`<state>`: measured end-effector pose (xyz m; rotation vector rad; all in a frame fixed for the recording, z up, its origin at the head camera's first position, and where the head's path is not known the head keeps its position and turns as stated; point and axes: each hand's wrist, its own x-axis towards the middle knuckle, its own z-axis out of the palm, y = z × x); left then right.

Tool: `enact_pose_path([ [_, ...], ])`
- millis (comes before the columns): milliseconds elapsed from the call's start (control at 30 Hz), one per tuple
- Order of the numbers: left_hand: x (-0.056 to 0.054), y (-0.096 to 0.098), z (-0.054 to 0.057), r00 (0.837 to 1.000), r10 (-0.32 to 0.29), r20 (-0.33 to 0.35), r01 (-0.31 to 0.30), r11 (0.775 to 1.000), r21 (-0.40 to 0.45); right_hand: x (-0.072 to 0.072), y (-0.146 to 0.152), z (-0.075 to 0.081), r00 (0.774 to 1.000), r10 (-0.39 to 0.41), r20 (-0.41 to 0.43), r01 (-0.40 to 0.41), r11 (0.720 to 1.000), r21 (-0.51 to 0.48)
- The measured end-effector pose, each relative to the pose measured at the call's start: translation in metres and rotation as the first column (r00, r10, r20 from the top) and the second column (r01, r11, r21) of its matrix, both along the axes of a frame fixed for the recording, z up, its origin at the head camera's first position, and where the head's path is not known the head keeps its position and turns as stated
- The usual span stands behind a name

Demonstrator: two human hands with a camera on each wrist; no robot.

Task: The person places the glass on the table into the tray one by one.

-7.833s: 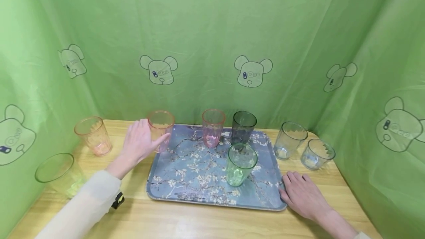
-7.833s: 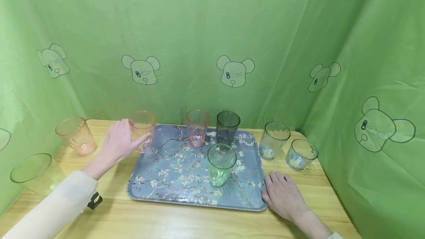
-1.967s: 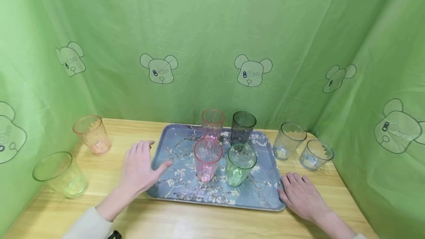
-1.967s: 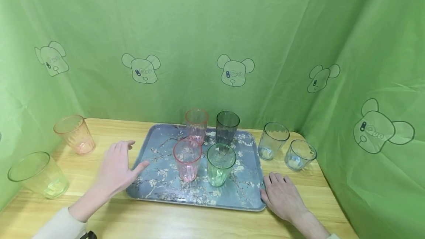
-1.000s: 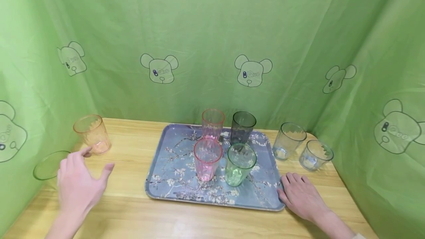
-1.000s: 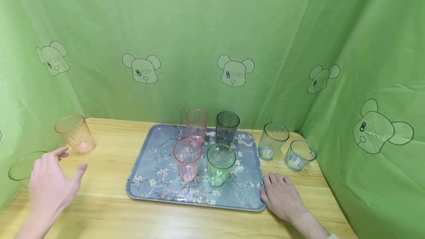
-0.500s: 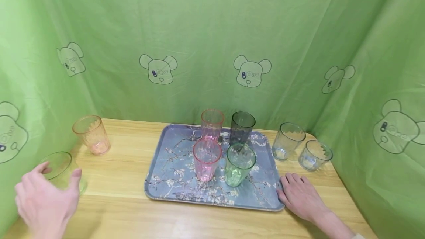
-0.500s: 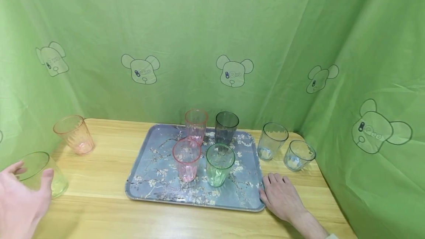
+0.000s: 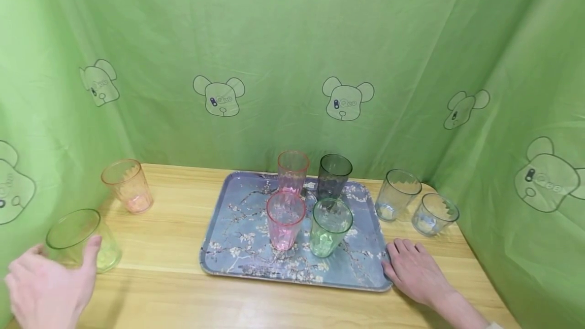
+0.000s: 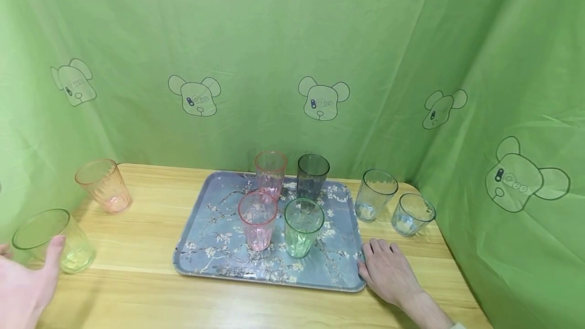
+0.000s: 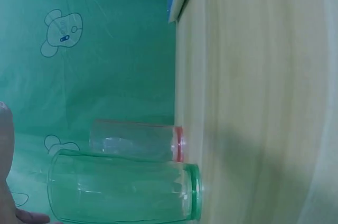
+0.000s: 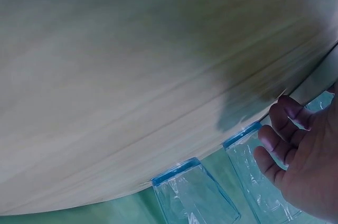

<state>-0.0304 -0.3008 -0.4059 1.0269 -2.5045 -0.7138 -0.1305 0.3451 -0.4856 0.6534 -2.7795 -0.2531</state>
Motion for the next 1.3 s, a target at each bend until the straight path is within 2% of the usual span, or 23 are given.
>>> enact_pose_path([
  [233,-0.005,-0.006,-0.009,0.996,-0.045,0.08,0.041,0.998,0.051,0.0,0.0,0.0,1.0,-0.002,0.0,0.002,1.0,0.005],
  [500,-0.012,-0.013,-0.021,0.991,-0.074,0.116,0.072,0.997,0.017,0.0,-0.001,0.0,1.0,-0.008,0.01,0.008,1.0,0.0],
  [733,-0.018,-0.021,-0.028,0.978,-0.093,0.186,0.085,0.995,0.05,0.001,0.0,0.0,1.0,-0.004,0.005,0.004,1.0,-0.001],
  [1000,-0.022,-0.027,-0.032,0.984,-0.088,0.157,0.081,0.996,0.046,0.001,0.0,-0.001,1.0,-0.001,0.004,0.001,1.0,-0.002],
  [1300,-0.024,-0.034,-0.035,0.979,-0.105,0.175,0.098,0.994,0.051,0.001,0.001,0.0,1.0,0.01,-0.013,-0.01,1.0,-0.007],
])
